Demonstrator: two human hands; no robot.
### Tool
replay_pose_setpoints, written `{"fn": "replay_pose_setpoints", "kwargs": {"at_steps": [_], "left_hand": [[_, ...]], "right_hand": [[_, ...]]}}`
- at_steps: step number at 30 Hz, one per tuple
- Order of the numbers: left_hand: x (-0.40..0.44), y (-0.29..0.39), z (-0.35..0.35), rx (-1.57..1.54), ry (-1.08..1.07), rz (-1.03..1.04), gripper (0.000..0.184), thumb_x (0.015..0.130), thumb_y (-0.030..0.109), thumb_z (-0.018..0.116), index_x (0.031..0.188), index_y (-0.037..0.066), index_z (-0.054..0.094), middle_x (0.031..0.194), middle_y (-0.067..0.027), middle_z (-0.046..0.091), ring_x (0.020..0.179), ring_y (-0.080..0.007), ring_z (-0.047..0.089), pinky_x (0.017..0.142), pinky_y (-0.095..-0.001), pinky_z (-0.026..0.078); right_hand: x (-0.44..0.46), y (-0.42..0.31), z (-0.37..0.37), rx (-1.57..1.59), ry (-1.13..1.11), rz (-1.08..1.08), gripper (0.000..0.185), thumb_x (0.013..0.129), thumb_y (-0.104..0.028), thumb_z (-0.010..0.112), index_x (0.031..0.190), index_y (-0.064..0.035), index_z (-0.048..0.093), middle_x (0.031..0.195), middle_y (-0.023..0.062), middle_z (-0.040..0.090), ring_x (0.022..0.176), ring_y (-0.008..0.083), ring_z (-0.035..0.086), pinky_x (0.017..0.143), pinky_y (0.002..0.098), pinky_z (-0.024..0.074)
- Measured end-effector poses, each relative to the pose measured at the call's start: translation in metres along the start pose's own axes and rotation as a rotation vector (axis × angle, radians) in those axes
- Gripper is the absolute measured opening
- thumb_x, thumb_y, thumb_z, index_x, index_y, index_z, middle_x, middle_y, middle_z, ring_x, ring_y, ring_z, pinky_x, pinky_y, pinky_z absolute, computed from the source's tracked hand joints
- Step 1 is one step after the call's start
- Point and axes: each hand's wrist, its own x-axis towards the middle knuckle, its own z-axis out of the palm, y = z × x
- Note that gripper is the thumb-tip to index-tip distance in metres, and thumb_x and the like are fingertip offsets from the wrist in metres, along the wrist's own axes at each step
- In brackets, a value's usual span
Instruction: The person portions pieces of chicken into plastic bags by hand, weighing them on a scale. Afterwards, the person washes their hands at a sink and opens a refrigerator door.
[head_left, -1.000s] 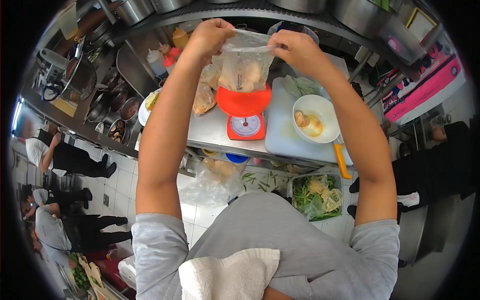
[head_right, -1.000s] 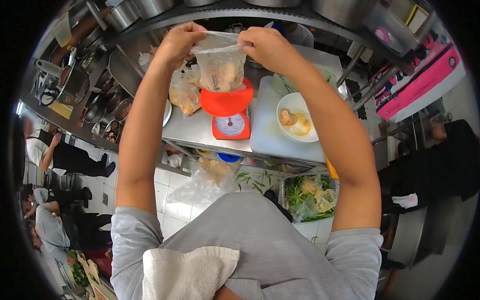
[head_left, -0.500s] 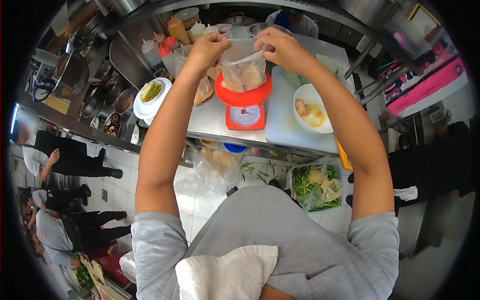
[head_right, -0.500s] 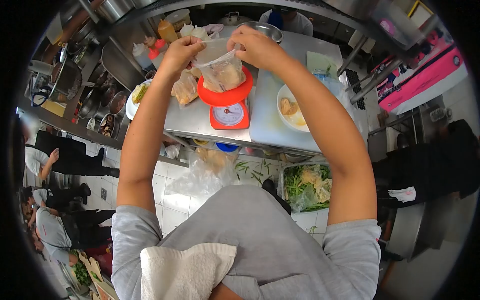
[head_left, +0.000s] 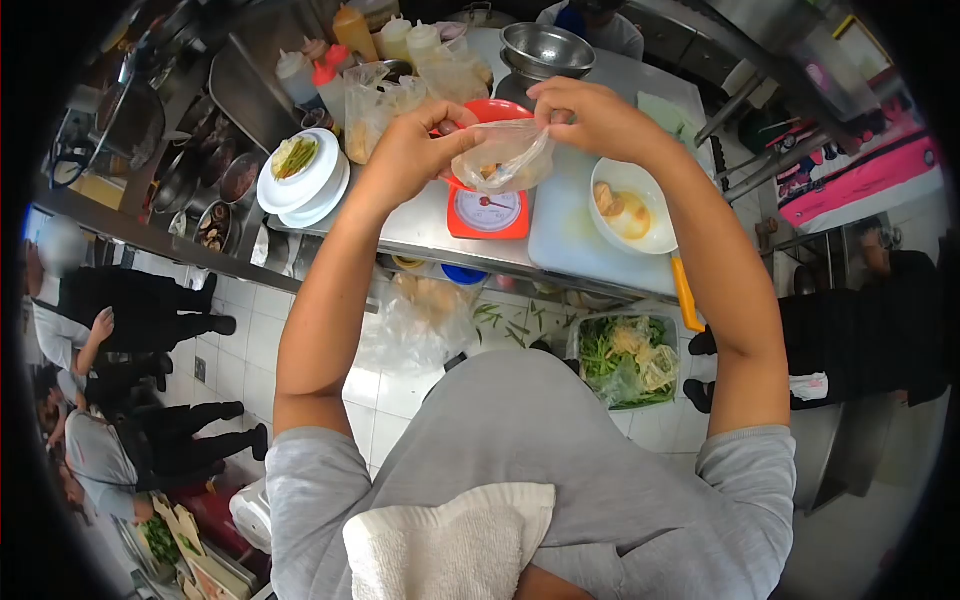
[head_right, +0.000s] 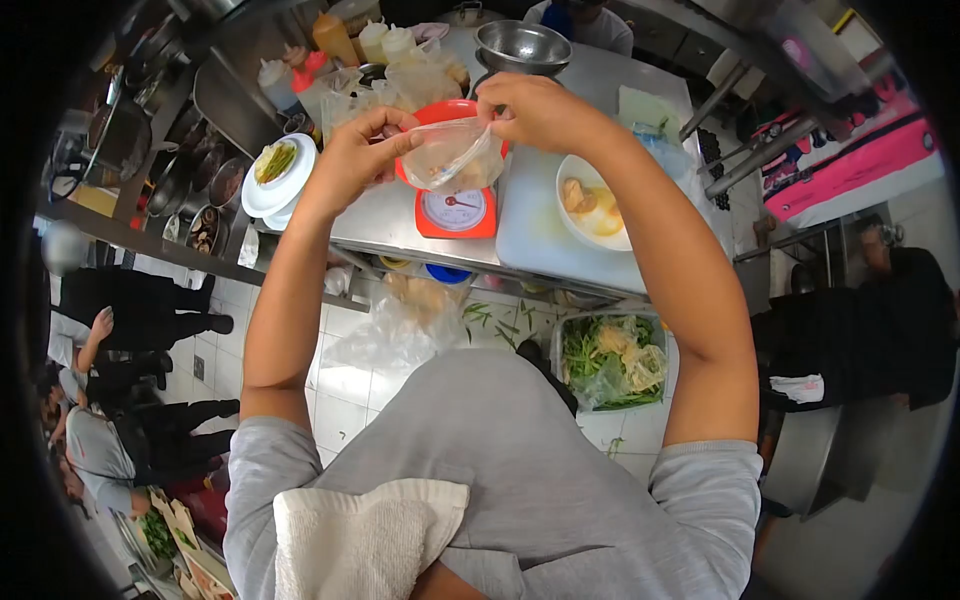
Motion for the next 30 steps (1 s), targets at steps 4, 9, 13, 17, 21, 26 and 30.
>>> {"fn": "replay_pose_setpoints", "kwargs": {"at_steps": [4, 9, 13, 17, 21, 26, 30], "left_hand": [[-0.014, 0.0, -0.002, 0.056, -0.039, 0.016, 0.035, 0.079, 0.023, 0.069, 0.106, 0.004, 0.058, 0.079, 0.0007, 0.055, 0.055, -0.0046, 0.046, 0.047, -0.0192, 0.035], [-0.041, -0.026, -0.001, 0.262, 0.056, 0.251, 0.079, 0.066, 0.023, 0.079, 0.133, 0.008, 0.039, 0.11, -0.0059, 0.051, 0.07, -0.0085, 0.049, 0.061, -0.0218, 0.044], [-0.049, -0.056, 0.012, 0.694, 0.249, 0.417, 0.093, 0.06, 0.026, 0.08, 0.137, 0.007, 0.031, 0.129, -0.0144, 0.041, 0.114, -0.0273, 0.045, 0.091, -0.0372, 0.04], [-0.035, -0.054, 0.04, 0.749, 0.343, 0.507, 0.094, 0.06, 0.024, 0.078, 0.139, 0.011, 0.027, 0.136, -0.0156, 0.035, 0.127, -0.0343, 0.031, 0.101, -0.0445, 0.029], [-0.003, -0.047, 0.065, 0.927, 0.368, 0.556, 0.066, 0.065, 0.017, 0.072, 0.126, 0.009, 0.047, 0.135, -0.0138, 0.038, 0.126, -0.0326, 0.032, 0.101, -0.0449, 0.028], [0.08, -0.039, 0.023, -0.003, 0.084, 0.125, 0.023, 0.083, 0.017, 0.057, 0.102, 0.004, 0.06, 0.11, -0.0114, 0.057, 0.103, -0.0265, 0.054, 0.084, -0.037, 0.044], [0.082, 0.032, -0.01, -0.505, 0.163, 0.001, 0.025, 0.094, 0.02, 0.043, 0.1, -0.001, 0.056, 0.101, -0.0126, 0.061, 0.095, -0.0261, 0.059, 0.081, -0.039, 0.049]], "right_hand": [[-0.001, 0.002, -0.003, -0.017, -0.062, 0.003, 0.013, 0.074, -0.007, 0.06, 0.087, -0.0064, 0.057, 0.117, 0.008, 0.053, 0.081, 0.0189, 0.059, 0.071, 0.0311, 0.0473], [-0.032, -0.016, -0.004, 0.134, -0.107, 0.167, 0.041, 0.076, -0.008, 0.062, 0.115, -0.0147, 0.051, 0.126, 0.0066, 0.049, 0.086, 0.0175, 0.058, 0.073, 0.0295, 0.0472], [-0.061, -0.016, -0.004, 0.178, 0.011, 0.223, 0.062, 0.076, -0.008, 0.064, 0.132, -0.0156, 0.038, 0.127, 0.0066, 0.047, 0.086, 0.0163, 0.058, 0.076, 0.0289, 0.0475], [-0.09, -0.001, 0.006, 0.357, 0.065, 0.271, 0.054, 0.076, -0.01, 0.066, 0.126, -0.0075, 0.044, 0.114, 0.0099, 0.055, 0.085, 0.0155, 0.059, 0.074, 0.0289, 0.0483], [-0.113, 0.015, 0.03, 0.46, 0.034, 0.287, 0.042, 0.08, -0.009, 0.063, 0.12, -0.0046, 0.05, 0.107, 0.0077, 0.059, 0.085, 0.0152, 0.058, 0.077, 0.0287, 0.0474], [-0.125, 0.008, 0.04, 0.5, 0.023, 0.322, 0.037, 0.084, -0.011, 0.059, 0.119, -0.0047, 0.051, 0.107, 0.0053, 0.058, 0.093, 0.0134, 0.055, 0.083, 0.0285, 0.044], [-0.114, 0.001, 0.048, 0.633, 0.194, 0.328, 0.035, 0.085, -0.014, 0.059, 0.118, -0.0068, 0.051, 0.108, 0.0068, 0.06, 0.092, 0.0137, 0.056, 0.083, 0.0274, 0.0435]]}}
